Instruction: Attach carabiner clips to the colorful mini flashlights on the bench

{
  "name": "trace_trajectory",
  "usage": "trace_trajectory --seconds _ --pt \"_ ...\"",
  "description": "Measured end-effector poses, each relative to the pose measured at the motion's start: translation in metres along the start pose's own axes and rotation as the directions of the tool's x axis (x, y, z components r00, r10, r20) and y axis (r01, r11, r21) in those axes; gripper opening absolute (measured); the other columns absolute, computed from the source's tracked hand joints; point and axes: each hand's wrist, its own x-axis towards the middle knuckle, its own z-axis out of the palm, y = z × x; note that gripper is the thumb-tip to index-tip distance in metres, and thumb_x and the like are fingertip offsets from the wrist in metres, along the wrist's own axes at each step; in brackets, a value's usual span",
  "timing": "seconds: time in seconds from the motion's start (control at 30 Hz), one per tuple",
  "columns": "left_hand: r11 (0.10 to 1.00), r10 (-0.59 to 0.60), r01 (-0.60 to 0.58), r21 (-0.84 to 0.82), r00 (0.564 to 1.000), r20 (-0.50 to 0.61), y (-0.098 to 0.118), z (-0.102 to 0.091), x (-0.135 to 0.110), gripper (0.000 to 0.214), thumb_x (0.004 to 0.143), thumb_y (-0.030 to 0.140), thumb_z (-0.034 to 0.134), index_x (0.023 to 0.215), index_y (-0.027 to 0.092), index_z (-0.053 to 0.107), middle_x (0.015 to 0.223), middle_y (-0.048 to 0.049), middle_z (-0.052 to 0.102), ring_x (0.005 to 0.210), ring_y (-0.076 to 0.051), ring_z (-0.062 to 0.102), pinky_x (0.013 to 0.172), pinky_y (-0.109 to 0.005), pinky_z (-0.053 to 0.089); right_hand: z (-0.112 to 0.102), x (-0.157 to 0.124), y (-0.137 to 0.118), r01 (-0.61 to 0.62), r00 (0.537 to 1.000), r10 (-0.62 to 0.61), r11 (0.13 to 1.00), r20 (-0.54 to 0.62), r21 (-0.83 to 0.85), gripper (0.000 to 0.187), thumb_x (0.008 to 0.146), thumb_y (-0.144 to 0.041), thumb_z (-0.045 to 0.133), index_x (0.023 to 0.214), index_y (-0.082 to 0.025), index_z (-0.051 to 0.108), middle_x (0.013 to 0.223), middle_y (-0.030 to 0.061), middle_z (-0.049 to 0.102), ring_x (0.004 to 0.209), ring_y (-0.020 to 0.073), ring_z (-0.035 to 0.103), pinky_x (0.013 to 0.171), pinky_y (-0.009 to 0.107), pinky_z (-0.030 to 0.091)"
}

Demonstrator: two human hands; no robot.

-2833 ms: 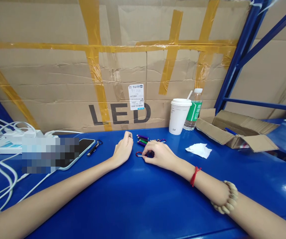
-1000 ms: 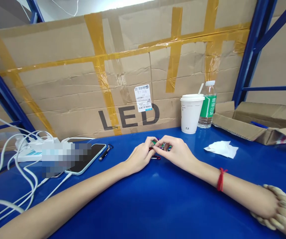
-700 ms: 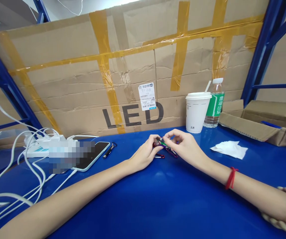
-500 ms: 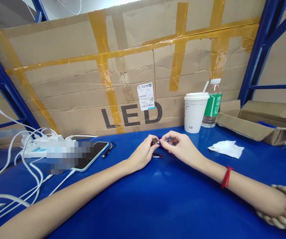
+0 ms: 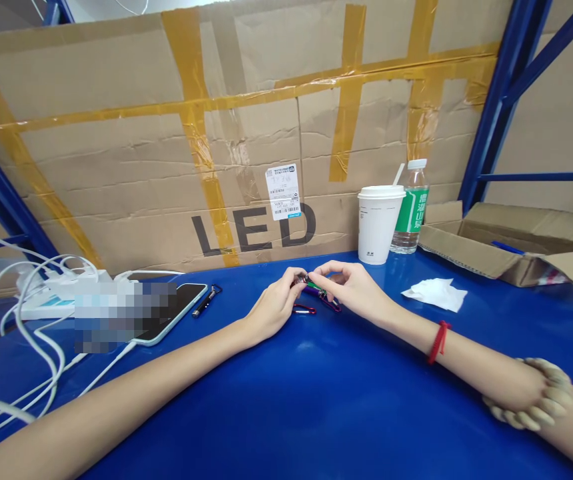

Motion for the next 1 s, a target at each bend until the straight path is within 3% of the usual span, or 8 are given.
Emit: trace_trajectory --seconds 0.27,0.47,0.6,0.73,0.87,1.0 --pt "0.998 0.055 -0.055 0.025 0.998 -0.018 0.005 -0.004 -0.002 0.024 0.093 0.027 0.027 0.112 0.024 0.042 0.108 -0.0026 0.059 0.099 -0.015 0.057 0.088 -0.03 0.043 -0.001 0.001 0.001 -0.051 0.996 0.043 0.994 0.082 0.094 0.045 0.065 -0.06 0.06 0.071 -0.016 0.061 0.048 -0.0011 0.052 0.041 0.0091 0.047 0.04 0.022 0.035" --pt "0.994 0.07 -0.068 0.091 0.997 -0.02 0.003 -0.004 -0.003 0.023 0.092 0.033 0.032 0.108 0.025 0.047 0.106 -0.0003 0.061 0.098 -0.014 0.057 0.087 -0.028 0.043 0.002 0.002 0.003 -0.084 0.993 0.079 0.994 0.083 0.067 0.047 0.064 -0.062 0.061 0.071 -0.016 0.062 0.048 -0.0015 0.05 0.043 0.0086 0.045 0.039 0.021 0.034" --pt "0.986 0.057 -0.054 0.156 0.998 -0.016 0.001 -0.002 -0.002 0.025 0.092 0.033 0.029 0.108 0.026 0.048 0.105 0.0008 0.062 0.096 -0.015 0.058 0.08 -0.027 0.046 0.004 0.0 0.004 -0.002 1.0 0.001 1.0 -0.006 -0.012 0.044 0.064 -0.058 0.064 0.076 -0.016 0.063 0.049 -0.0014 0.053 0.041 0.0085 0.046 0.039 0.021 0.036" --pt "0.982 0.05 -0.045 0.185 0.998 -0.022 0.001 -0.001 -0.002 0.027 0.093 0.032 0.027 0.105 0.024 0.049 0.104 0.0004 0.062 0.096 -0.014 0.058 0.078 -0.026 0.046 0.0 0.001 0.007 0.138 0.988 -0.142 0.988 -0.065 -0.068 0.041 0.066 -0.053 0.065 0.086 -0.018 0.067 0.069 0.0033 0.063 0.045 0.009 0.05 0.041 0.022 0.041" --pt "0.983 0.053 -0.049 0.174 0.998 -0.017 0.001 -0.001 -0.002 0.027 0.093 0.031 0.027 0.102 0.023 0.051 0.103 -0.001 0.062 0.096 -0.016 0.057 0.08 -0.027 0.045 -0.005 0.006 0.013 0.231 0.973 -0.231 0.971 0.006 -0.056 0.034 0.063 -0.051 0.069 0.072 -0.018 0.071 0.081 0.0064 0.064 0.052 0.0101 0.053 0.044 0.023 0.044" --pt "0.994 0.077 -0.079 0.071 0.996 0.034 -0.001 -0.001 -0.001 0.026 0.093 0.031 0.028 0.103 0.022 0.05 0.105 -0.0024 0.061 0.097 -0.016 0.057 0.082 -0.027 0.045 -0.005 0.006 0.014 0.172 0.983 -0.175 0.984 0.058 0.048 0.034 0.059 -0.051 0.071 0.068 -0.018 0.071 0.078 0.0048 0.061 0.046 0.0081 0.05 0.042 0.025 0.044"
